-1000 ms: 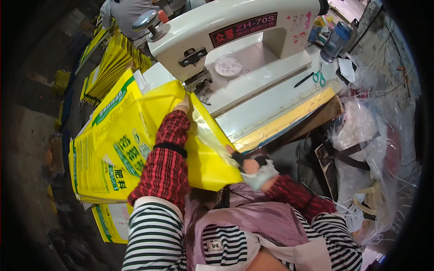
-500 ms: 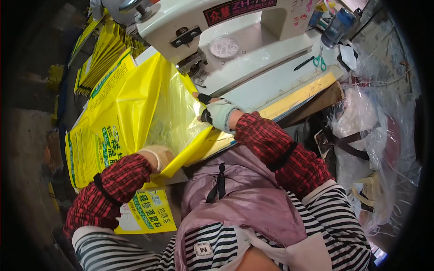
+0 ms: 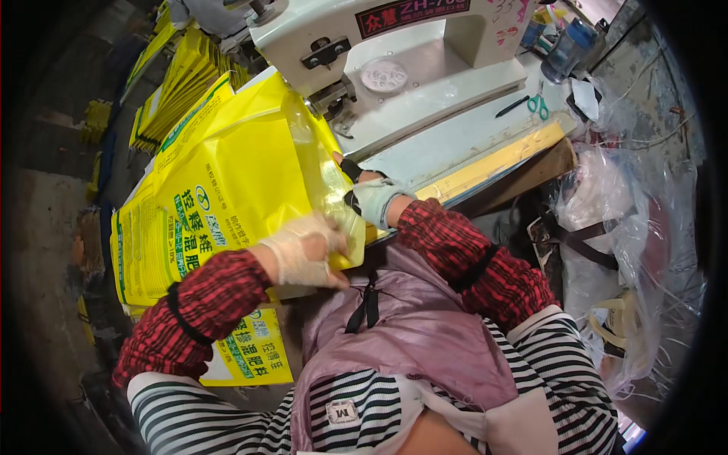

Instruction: Sewing and stacking large yellow industrial fertilizer bags using a sewing machine.

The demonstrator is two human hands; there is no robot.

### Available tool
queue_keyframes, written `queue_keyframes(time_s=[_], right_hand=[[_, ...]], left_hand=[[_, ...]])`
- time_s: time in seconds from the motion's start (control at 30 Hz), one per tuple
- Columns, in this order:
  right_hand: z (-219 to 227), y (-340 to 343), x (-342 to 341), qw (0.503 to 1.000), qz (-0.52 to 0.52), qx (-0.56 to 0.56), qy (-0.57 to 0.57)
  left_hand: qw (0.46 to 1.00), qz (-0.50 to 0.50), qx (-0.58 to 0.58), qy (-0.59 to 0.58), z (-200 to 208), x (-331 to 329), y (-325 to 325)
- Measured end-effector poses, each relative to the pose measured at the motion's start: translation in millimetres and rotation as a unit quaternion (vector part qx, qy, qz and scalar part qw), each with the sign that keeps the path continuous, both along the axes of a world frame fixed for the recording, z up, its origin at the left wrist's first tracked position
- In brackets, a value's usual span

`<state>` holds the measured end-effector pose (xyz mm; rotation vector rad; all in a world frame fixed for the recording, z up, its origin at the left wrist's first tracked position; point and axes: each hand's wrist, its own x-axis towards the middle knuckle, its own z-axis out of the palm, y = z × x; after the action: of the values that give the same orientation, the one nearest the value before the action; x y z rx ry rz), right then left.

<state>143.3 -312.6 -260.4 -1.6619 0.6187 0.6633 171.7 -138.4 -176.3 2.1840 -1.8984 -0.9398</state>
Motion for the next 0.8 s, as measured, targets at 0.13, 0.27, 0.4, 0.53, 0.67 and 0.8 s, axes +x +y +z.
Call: queue_keyframes(time_s=[0.13,0.27,0.4,0.53,0.67,0.8], right_hand=[[-22.3,10.0,-10.7,0.930,0.194,-0.264,-0.168],[-12.6,1.5,-17.5,0.954,0.095,-0.205,-0.197],[15.0,-0.8,-21.9,0.941,0.195,-0.189,-0.204],[24.2,25.3,-35.4,0.918,0.183,-0.314,-0.158],[26.9,14.7,-28.7,0.910,0.172,-0.342,-0.157],[22.4,13.9,-4.8,0.898,0.186,-0.362,-0.166]], left_hand=[[0.965,-0.070,0.243,-0.072,13.6,-13.0,-25.8],[0.925,-0.102,0.243,-0.275,54.1,-10.0,-48.0],[0.917,-0.308,0.014,-0.254,64.9,-47.7,-53.3],[0.978,-0.153,-0.011,-0.144,21.7,-56.5,-32.4],[0.945,-0.171,0.224,-0.164,80.9,-30.3,-40.4],[0.896,-0.135,0.188,-0.378,105.4,6.9,-36.7]])
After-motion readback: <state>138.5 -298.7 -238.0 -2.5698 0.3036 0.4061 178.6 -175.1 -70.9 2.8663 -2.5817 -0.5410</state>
